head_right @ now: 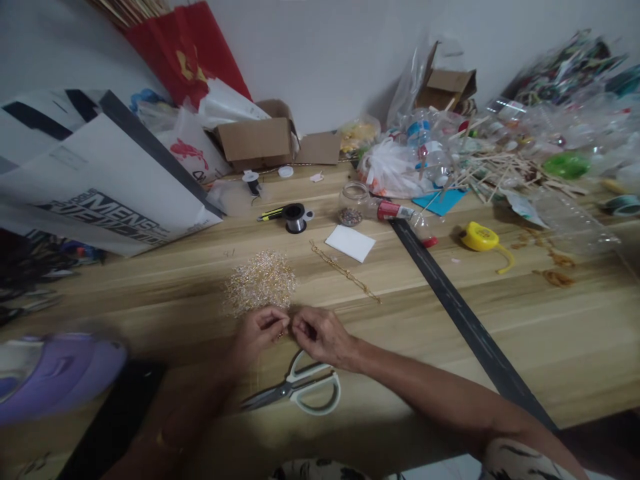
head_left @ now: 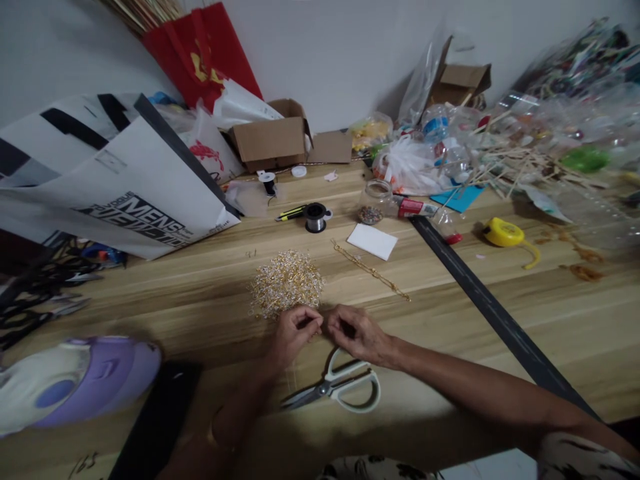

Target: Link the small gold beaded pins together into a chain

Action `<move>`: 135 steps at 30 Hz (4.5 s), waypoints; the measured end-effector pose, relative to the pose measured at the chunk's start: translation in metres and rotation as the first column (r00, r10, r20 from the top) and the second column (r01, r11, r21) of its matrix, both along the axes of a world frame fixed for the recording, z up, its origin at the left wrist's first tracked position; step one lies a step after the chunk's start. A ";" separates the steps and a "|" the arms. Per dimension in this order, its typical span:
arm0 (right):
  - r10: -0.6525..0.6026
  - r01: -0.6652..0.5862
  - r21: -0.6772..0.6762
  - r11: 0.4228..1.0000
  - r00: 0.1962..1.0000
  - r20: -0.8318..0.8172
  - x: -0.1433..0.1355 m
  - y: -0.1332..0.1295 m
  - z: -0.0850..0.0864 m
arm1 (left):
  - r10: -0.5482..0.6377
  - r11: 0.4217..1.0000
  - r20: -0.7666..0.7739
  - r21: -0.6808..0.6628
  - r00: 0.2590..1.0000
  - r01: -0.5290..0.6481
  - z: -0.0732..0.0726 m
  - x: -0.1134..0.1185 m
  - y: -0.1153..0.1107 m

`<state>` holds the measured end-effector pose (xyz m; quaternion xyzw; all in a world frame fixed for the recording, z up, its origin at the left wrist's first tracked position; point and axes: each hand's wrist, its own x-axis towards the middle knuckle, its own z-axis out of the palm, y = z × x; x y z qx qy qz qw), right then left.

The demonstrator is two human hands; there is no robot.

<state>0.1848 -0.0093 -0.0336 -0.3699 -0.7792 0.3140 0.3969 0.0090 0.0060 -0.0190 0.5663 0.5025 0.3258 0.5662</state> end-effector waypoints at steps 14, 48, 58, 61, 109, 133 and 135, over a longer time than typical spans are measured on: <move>-0.011 0.011 -0.125 0.992 1.000 -0.001 -0.001 0.000 -0.003 | -0.019 0.998 0.023 0.064 1.000 0.017 -0.001 0.001 -0.002; -0.013 0.017 -0.145 0.989 0.999 0.032 -0.001 0.001 0.002 | -0.037 0.995 0.017 0.089 0.999 0.035 -0.006 0.000 -0.002; -0.026 0.030 -0.141 0.990 0.999 0.031 0.000 0.001 0.000 | -0.068 0.990 0.006 0.121 0.998 0.067 -0.006 -0.001 -0.002; -0.029 0.032 -0.137 0.990 0.999 0.019 0.000 0.001 0.000 | -0.066 0.990 0.003 0.122 0.998 0.065 -0.006 -0.001 -0.002; -0.029 0.027 -0.176 0.984 1.000 -0.008 -0.002 0.002 -0.001 | -0.088 0.988 -0.047 0.122 0.995 0.093 -0.007 -0.002 -0.003; -0.039 0.037 -0.162 0.986 0.999 -0.010 -0.001 0.003 0.001 | -0.094 0.989 -0.051 0.110 0.994 0.099 -0.010 -0.003 -0.004; -0.041 0.039 -0.158 0.987 0.999 -0.009 -0.001 0.003 0.001 | -0.102 0.987 -0.065 0.115 0.993 0.109 -0.008 -0.003 -0.004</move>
